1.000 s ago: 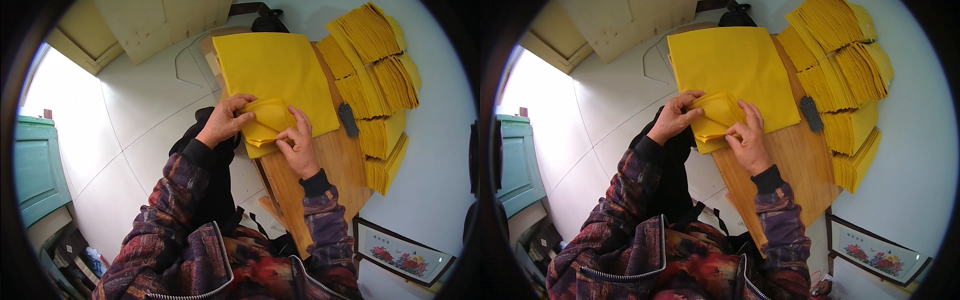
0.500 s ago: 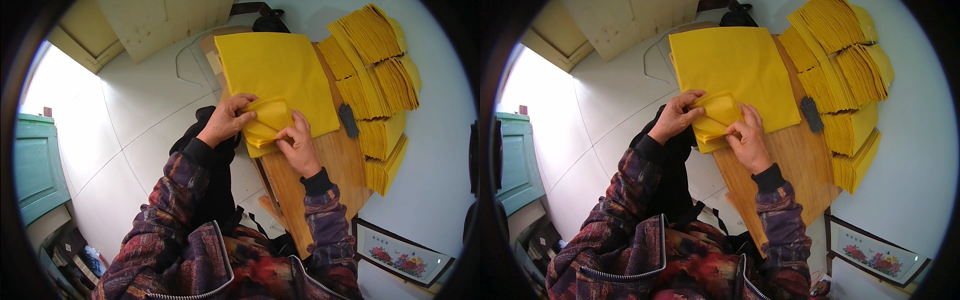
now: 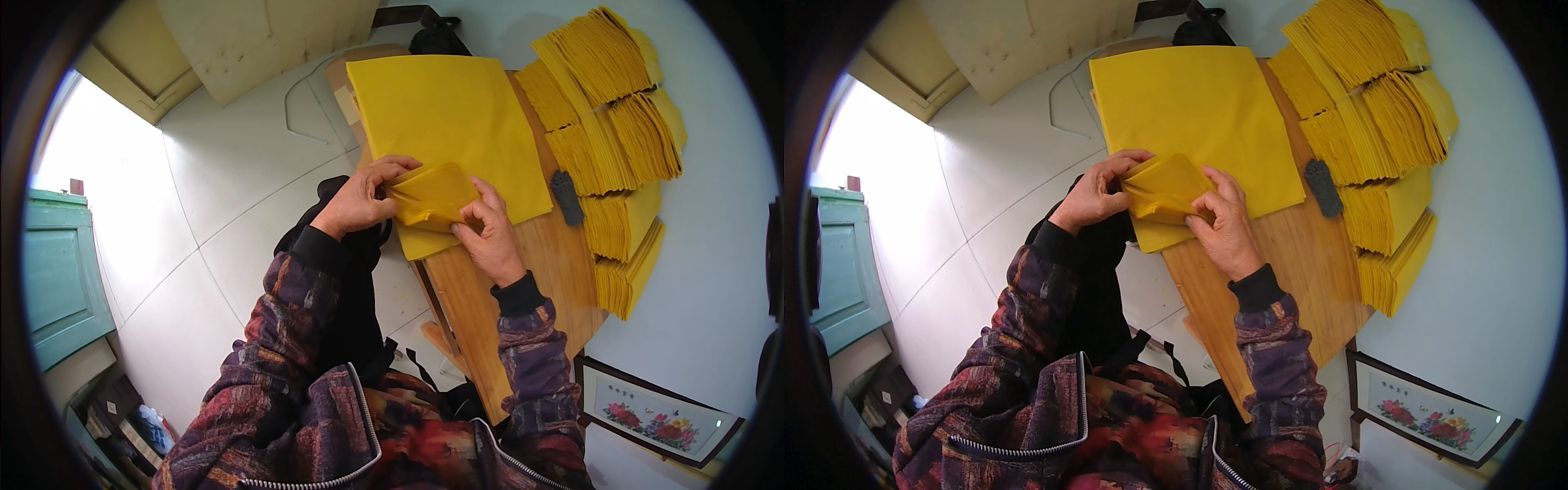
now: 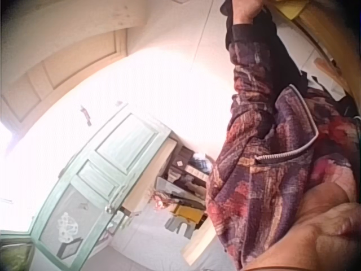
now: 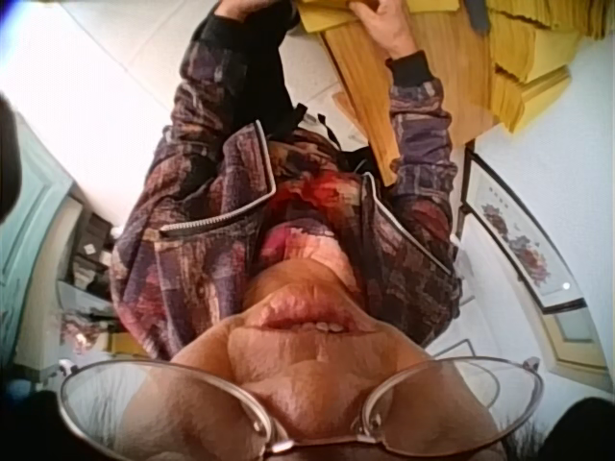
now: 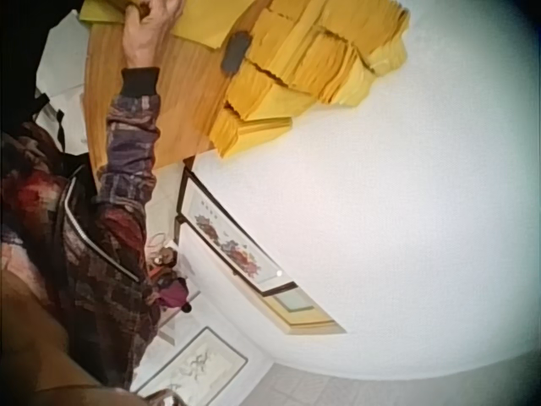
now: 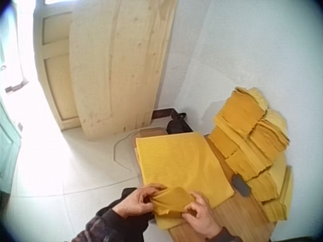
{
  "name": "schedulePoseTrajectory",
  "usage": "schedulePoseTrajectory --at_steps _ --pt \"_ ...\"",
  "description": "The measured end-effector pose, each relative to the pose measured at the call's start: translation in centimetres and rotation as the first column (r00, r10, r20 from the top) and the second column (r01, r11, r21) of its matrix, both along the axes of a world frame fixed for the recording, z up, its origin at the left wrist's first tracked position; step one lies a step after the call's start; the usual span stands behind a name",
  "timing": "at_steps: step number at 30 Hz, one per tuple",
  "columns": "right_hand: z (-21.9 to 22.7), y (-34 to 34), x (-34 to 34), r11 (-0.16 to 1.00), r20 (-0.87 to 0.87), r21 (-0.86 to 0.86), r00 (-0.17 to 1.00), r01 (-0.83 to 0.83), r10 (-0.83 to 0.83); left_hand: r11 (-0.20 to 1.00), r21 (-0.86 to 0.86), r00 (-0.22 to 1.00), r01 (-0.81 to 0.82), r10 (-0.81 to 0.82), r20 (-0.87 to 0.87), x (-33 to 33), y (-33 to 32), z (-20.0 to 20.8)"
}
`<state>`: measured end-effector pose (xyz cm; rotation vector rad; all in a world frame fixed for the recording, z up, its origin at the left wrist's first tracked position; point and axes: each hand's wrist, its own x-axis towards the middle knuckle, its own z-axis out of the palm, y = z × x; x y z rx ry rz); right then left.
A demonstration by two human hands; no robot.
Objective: The person folds yellow paper sheets by hand on a low wooden table, repeatedly folding each sheet in half and then into smaller sections. The person stacks the folded sheets into a neat pile on the table.
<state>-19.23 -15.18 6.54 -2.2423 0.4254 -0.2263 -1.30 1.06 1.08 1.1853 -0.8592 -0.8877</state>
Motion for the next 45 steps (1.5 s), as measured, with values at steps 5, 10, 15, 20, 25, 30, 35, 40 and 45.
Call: schedulePoseTrajectory --at_steps 5,10,15,20,25,30,35,40,45 --pt "0.3 0.8 0.0 0.99 0.026 -0.135 0.999 0.036 -0.032 0.989 0.068 0.992 -0.129 0.128 0.018 -0.7 -0.6 -0.3" --pt "0.4 2.0 -0.5 0.861 0.2 -0.498 0.98 0.107 -0.007 0.972 0.025 0.965 -0.233 0.228 0.132 -1.0 -1.0 -0.9" --pt "-0.2 2.1 -0.4 0.79 0.281 -0.603 0.956 0.11 0.081 0.965 0.037 0.955 -0.259 0.25 0.157 -1.1 -1.0 -0.9" --pt "0.0 1.7 -0.4 0.853 0.106 -0.521 0.989 -0.03 0.099 0.969 0.053 0.963 -0.24 0.231 0.137 -1.1 -0.8 -0.5" --pt "0.3 1.4 -0.2 0.961 0.011 -0.271 0.998 -0.06 0.066 0.978 0.045 0.974 -0.204 0.198 0.106 -1.0 -0.8 -0.5" --pt "0.2 0.8 0.0 0.981 -0.011 -0.183 0.998 -0.062 0.061 0.986 0.066 0.985 -0.151 0.145 0.097 -0.7 -0.6 -0.8" --pt "0.1 0.4 0.0 0.992 -0.04 -0.097 0.996 -0.077 0.074 0.981 0.02 0.978 -0.194 0.191 0.084 -1.1 -0.9 -0.6" --pt "0.3 -0.1 -0.1 0.989 -0.076 -0.107 0.992 -0.104 0.096 0.981 0.035 0.98 -0.19 0.187 0.066 -1.1 -0.8 -0.1" --pt "0.5 0.0 -0.2 0.989 -0.095 -0.102 0.99 -0.111 0.102 0.981 0.056 0.982 -0.183 0.18 0.054 -1.1 -0.8 0.1"
